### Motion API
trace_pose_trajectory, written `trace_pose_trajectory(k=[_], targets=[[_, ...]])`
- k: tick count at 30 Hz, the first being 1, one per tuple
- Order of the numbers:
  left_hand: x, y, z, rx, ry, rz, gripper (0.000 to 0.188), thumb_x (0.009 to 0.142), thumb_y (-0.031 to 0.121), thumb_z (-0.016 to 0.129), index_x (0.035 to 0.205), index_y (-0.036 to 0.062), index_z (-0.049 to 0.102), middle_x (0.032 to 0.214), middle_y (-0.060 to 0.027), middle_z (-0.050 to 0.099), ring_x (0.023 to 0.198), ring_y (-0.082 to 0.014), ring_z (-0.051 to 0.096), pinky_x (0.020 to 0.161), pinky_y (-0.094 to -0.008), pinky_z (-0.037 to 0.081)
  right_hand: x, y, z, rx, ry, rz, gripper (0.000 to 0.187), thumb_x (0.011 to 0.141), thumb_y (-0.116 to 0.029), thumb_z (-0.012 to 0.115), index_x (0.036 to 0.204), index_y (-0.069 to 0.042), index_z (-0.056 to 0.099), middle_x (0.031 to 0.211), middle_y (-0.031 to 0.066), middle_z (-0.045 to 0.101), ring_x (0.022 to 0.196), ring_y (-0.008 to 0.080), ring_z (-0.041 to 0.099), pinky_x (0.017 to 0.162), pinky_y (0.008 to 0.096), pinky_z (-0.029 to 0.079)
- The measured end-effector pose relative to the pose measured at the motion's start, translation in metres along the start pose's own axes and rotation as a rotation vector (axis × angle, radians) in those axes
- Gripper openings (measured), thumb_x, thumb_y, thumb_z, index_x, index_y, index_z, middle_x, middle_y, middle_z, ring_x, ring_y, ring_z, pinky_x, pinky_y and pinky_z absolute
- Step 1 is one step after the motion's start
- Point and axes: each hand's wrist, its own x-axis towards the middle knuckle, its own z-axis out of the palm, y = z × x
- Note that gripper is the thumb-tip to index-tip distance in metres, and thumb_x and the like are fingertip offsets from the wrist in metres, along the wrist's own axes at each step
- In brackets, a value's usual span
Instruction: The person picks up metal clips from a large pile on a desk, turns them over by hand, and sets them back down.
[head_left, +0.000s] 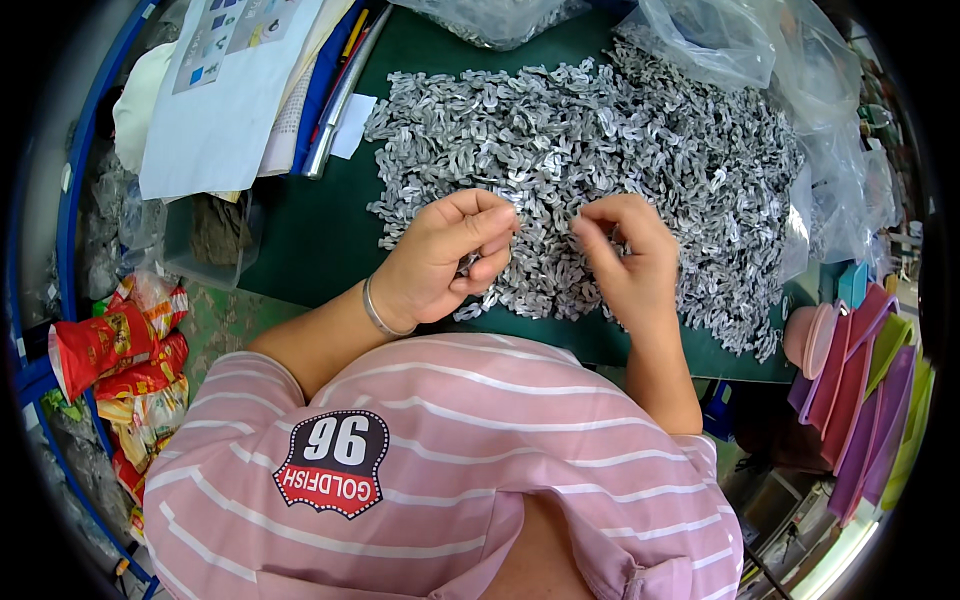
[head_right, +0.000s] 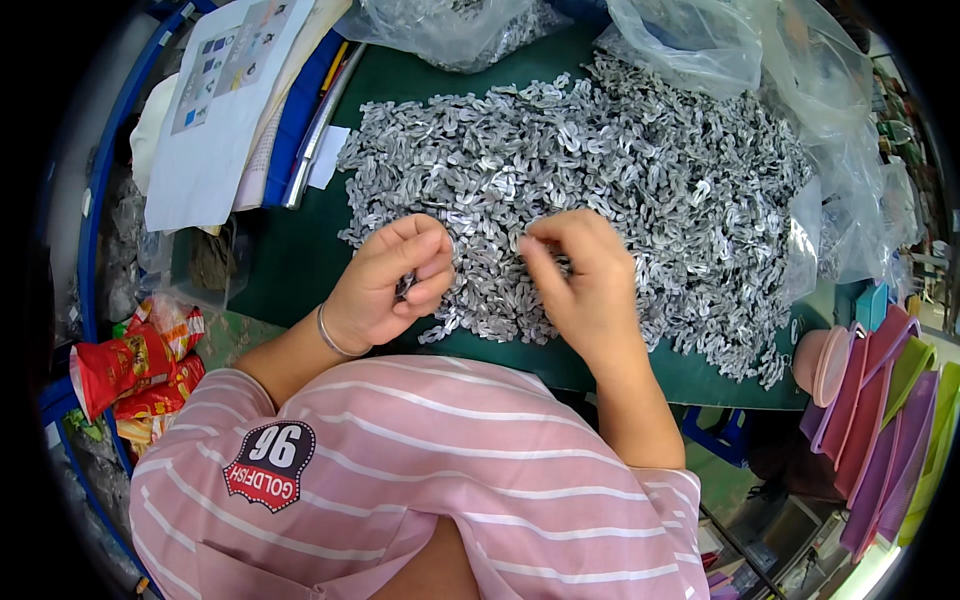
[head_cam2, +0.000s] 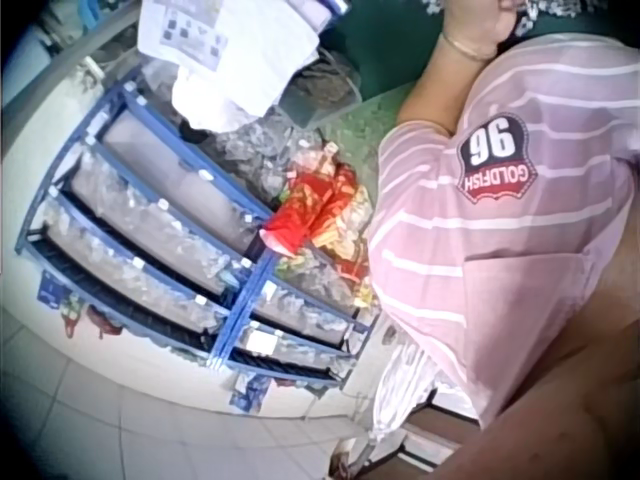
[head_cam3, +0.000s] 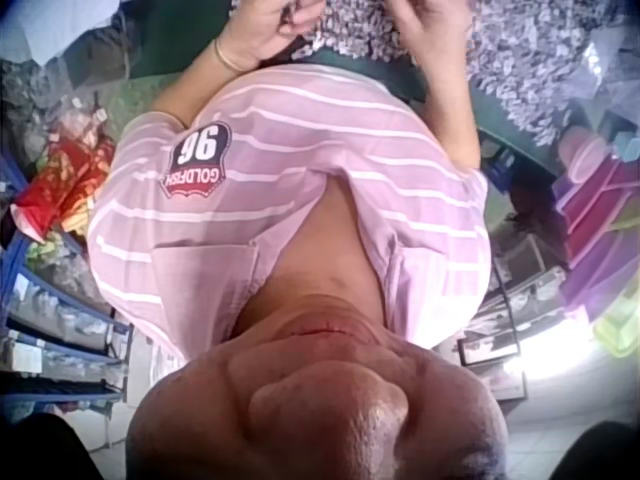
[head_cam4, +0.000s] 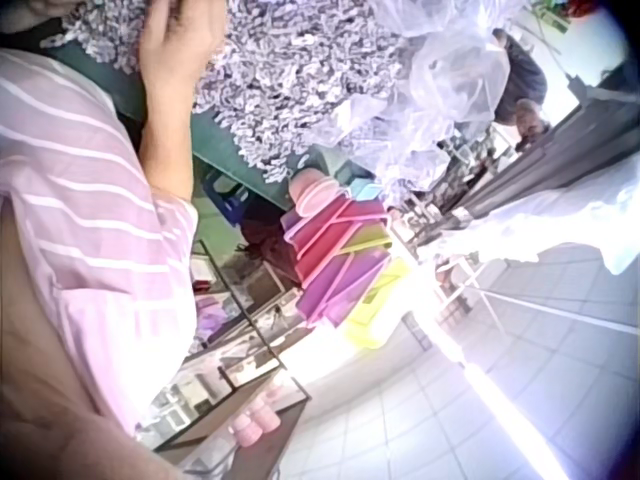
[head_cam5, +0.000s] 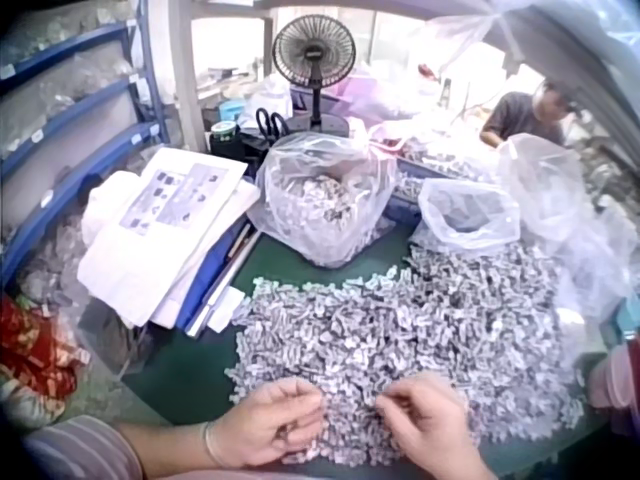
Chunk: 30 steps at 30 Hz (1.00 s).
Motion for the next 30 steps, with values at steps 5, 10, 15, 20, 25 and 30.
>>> trace_pose_trajectory(k=[5, 10, 15, 20, 25, 30], targets=[[-0.002, 0.001, 0.004, 0.072, 0.01, 0.052, 0.008, 0.085, 0.008, 0.057, 0.088, 0.0036, 0.052, 0.064, 0.0008, 0.046, 0.049, -0.0047, 0.042, 0.038, -0.0157, 0.028, -0.004, 0.003, 0.008, -0.292, -0.086, -0.121, 0.012, 0.068, -0.008, 0.068, 0.075, -0.004, 0.06, 0.073, 0.0075, 0.053, 0.069, 0.0271, 0.052, 0.06, 0.036, 0.041], [-0.002, -0.002, 0.01, 0.48, 0.158, 0.173, 0.017, 0.08, 0.006, 0.063, 0.095, 0.0015, 0.057, 0.07, 0.0004, 0.053, 0.056, -0.0032, 0.046, 0.043, -0.016, 0.035, -0.005, 0.006, 0.003, -0.272, -0.071, -0.127, 0.008, 0.072, -0.002, 0.064, 0.078, -0.002, 0.059, 0.077, 0.0084, 0.056, 0.068, 0.0245, 0.055, 0.059, 0.0336, 0.043], [0.003, -0.003, 0.012, 0.728, 0.09, 0.328, 0.022, 0.077, 0.005, 0.065, 0.099, 0.0001, 0.059, 0.081, -0.0016, 0.057, 0.065, -0.0053, 0.051, 0.055, -0.0165, 0.04, -0.013, -0.013, 0.005, 0.704, -0.159, 0.32, 0.005, 0.078, 0.005, 0.056, 0.08, 0.0, 0.058, 0.087, 0.0106, 0.06, 0.07, 0.0168, 0.059, 0.059, 0.0259, 0.047], [0.004, -0.001, 0.01, 0.971, -0.027, 0.563, 0.014, 0.074, 0.003, 0.067, 0.088, 0.0001, 0.063, 0.083, -0.0059, 0.06, 0.076, -0.0107, 0.056, 0.07, -0.0227, 0.043, -0.018, 0.001, 0.013, 0.589, -0.163, 0.032, 0.008, 0.074, 0.004, 0.061, 0.081, 0.0, 0.059, 0.09, 0.0104, 0.06, 0.079, 0.0159, 0.057, 0.065, 0.0231, 0.046], [0.003, -0.003, 0.011, 0.966, -0.061, 0.658, 0.014, 0.077, 0.003, 0.064, 0.09, -0.0004, 0.063, 0.079, -0.0056, 0.059, 0.068, -0.0095, 0.054, 0.059, -0.0204, 0.043, -0.018, -0.002, 0.016, 0.482, -0.042, -0.095, 0.019, 0.072, 0.01, 0.061, 0.086, 0.0, 0.052, 0.093, 0.0134, 0.058, 0.079, 0.0175, 0.057, 0.067, 0.025, 0.047], [0.002, -0.005, 0.012, 0.355, 0.106, 0.086, 0.018, 0.083, 0.005, 0.058, 0.099, -0.004, 0.059, 0.074, -0.0062, 0.057, 0.052, -0.0069, 0.047, 0.039, -0.0174, 0.033, -0.02, -0.009, 0.018, 0.555, 0.101, -0.171, 0.029, 0.07, 0.014, 0.061, 0.09, 0.001, 0.045, 0.096, 0.017, 0.056, 0.078, 0.0188, 0.057, 0.067, 0.0273, 0.048]])
